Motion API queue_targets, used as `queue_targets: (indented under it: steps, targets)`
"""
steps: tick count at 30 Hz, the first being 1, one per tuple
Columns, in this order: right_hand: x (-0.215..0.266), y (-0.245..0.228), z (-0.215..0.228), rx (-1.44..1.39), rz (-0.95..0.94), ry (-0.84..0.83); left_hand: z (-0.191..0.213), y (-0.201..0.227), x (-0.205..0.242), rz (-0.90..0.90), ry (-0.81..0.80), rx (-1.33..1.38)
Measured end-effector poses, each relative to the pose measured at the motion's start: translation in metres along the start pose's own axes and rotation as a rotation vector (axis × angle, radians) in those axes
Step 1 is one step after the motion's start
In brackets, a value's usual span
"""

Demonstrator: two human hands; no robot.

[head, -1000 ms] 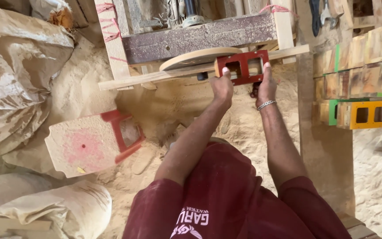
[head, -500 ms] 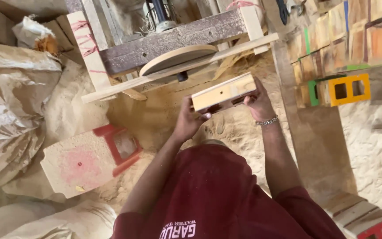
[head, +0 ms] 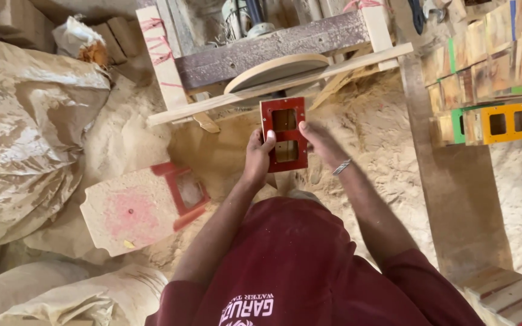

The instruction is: The person repeatedly presses small painted wooden blocks against a rotating grinding wheel to smooth their edges. They handle several blocks in sequence, rotating them to sand different sides, and place finished pieces on a nearby wooden surface.

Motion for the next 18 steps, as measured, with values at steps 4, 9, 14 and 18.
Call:
queue_targets:
  steps: [4,9,14,18]
  targets:
    - [-0.032,0.016,-0.038,-0.266,-0.075,-0.058,0.013,-0.008,-0.022,0.060,0.089,0.090]
    - [-0.076,0.004,-0.051,-0.277,-0.084,0.043,0.026,-0.002,-0.060,0.164,0.175,0.100]
    - [-0.094,0.005,-0.060,-0.106,-0.030,0.154,0.038,0.005,-0.073,0.211,0.249,-0.108]
    - [-0.095,0.009,-0.057,-0.042,-0.065,0.218,0.035,0.008,-0.076,0.292,0.298,-0.275]
Point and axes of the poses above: each hand's wrist, its own x-axis away from the middle knuckle, its own z-axis out of the back of the hand, y = z × x, the point moved 1 cm from there along -x, towards the middle knuckle, and after that the axes turned 14 degrees about -z, right-handed, at the moved point
